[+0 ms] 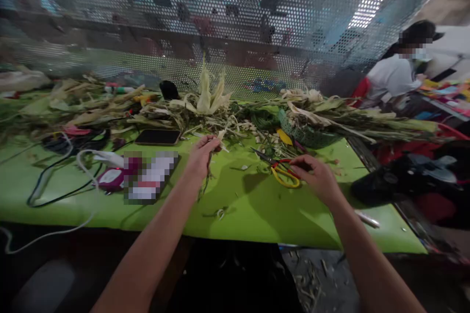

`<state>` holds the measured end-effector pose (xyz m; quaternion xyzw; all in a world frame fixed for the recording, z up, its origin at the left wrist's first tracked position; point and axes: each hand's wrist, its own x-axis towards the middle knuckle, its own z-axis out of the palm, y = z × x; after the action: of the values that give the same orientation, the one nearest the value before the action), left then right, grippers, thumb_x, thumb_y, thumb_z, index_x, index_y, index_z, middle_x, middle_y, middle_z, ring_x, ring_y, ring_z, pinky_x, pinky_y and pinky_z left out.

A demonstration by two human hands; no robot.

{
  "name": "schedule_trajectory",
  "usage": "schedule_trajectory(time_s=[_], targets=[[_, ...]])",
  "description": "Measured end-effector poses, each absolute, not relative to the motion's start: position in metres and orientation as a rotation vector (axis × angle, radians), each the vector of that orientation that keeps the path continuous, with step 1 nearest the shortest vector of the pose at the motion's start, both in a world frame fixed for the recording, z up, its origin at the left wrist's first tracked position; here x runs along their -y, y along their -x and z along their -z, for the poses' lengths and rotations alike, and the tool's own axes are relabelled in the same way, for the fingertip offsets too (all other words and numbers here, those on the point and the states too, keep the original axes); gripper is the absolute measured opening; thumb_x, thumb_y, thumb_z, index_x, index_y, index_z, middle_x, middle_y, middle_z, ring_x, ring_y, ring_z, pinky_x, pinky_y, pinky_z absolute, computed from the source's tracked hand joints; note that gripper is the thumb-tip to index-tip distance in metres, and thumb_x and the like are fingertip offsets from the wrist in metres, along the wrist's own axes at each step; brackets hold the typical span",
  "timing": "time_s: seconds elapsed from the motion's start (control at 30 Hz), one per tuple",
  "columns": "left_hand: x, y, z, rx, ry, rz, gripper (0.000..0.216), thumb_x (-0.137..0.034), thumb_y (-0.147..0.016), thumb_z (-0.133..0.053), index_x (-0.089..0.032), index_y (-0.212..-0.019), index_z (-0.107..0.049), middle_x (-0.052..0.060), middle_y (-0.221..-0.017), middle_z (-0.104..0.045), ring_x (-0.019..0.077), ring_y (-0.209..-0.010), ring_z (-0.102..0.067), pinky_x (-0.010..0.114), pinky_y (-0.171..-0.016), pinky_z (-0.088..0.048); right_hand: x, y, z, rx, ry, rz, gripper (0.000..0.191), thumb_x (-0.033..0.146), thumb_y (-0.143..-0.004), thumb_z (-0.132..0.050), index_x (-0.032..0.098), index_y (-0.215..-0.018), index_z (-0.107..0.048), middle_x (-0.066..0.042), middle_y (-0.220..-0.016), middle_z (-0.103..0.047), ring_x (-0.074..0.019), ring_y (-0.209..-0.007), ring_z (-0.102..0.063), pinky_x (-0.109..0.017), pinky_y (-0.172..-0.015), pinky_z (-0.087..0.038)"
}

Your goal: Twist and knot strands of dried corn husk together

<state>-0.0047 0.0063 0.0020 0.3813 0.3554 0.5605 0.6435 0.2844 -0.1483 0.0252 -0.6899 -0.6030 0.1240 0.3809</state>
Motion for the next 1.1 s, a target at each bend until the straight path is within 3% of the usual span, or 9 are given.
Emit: schedule_trajectory(time_s=[0.2, 0.6, 0.73, 0.87, 1.03, 1.1], targets=[[-0.008, 0.007, 0.000, -0.775, -0.882, -1.285, 0.020, -0.027, -0.060, -0.078, -0.017, -0.072, -0.065, -0.002, -0.064, -0.062, 0.0078, -0.057, -0.054, 0.020, -0.059, -0.043, 0.136, -0.296, -0.007, 1.790, 1.836, -0.215, 0.020, 0.036, -0.083, -0.063, 0.022, -0.090, -0.074, -0.006, -0.089, -0.073, -0.0239, -0.079, -0.065, -0.035, -0.069, -0.047], [-0.005, 0.012, -0.004, -0.767, -0.849, -1.280, 0.019, -0.025, -0.063, -0.078, -0.018, -0.075, -0.065, -0.002, -0.065, -0.062, 0.0092, -0.060, -0.056, 0.023, -0.060, -0.046, 0.088, -0.273, -0.025, 1.904, 1.780, -0.029, 0.018, 0.027, -0.087, -0.056, 0.021, -0.093, -0.073, -0.007, -0.095, -0.072, -0.0223, -0.086, -0.066, -0.032, -0.076, -0.048], [-0.005, 0.013, -0.006, -0.783, -0.820, -1.270, 0.022, -0.026, -0.062, -0.079, -0.018, -0.075, -0.064, -0.002, -0.065, -0.062, 0.0096, -0.060, -0.056, 0.023, -0.060, -0.045, 0.069, -0.273, -0.030, 1.935, 1.799, 0.059, 0.027, 0.025, -0.089, -0.052, 0.021, -0.106, -0.073, -0.009, -0.109, -0.071, -0.0232, -0.094, -0.066, -0.034, -0.083, -0.048], [-0.004, 0.016, -0.006, -0.779, -0.816, -1.272, 0.022, -0.028, -0.062, -0.079, -0.018, -0.076, -0.064, -0.002, -0.067, -0.063, 0.0091, -0.059, -0.055, 0.023, -0.060, -0.044, 0.049, -0.277, -0.024, 1.951, 1.926, 0.088, 0.041, 0.021, -0.082, -0.059, 0.021, -0.122, -0.067, -0.010, -0.121, -0.068, -0.0263, -0.100, -0.065, -0.035, -0.085, -0.048], [0.000, 0.020, -0.009, -0.746, -0.790, -1.284, 0.019, -0.027, -0.064, -0.078, -0.018, -0.076, -0.065, -0.002, -0.069, -0.062, 0.0079, -0.061, -0.055, 0.022, -0.062, -0.045, 0.047, -0.289, -0.014, 1.867, 1.984, 0.041, 0.021, 0.017, -0.079, -0.057, 0.019, -0.090, -0.075, -0.008, -0.093, -0.073, -0.0232, -0.084, -0.066, -0.033, -0.078, -0.048], [0.003, 0.020, -0.012, -0.756, -0.779, -1.284, 0.019, -0.027, -0.065, -0.077, -0.019, -0.076, -0.065, -0.002, -0.070, -0.063, 0.0086, -0.061, -0.056, 0.023, -0.061, -0.045, 0.053, -0.294, -0.015, 1.807, 1.965, 0.083, 0.021, 0.018, -0.078, -0.056, 0.019, -0.089, -0.074, -0.007, -0.090, -0.072, -0.0226, -0.082, -0.065, -0.033, -0.077, -0.048]])
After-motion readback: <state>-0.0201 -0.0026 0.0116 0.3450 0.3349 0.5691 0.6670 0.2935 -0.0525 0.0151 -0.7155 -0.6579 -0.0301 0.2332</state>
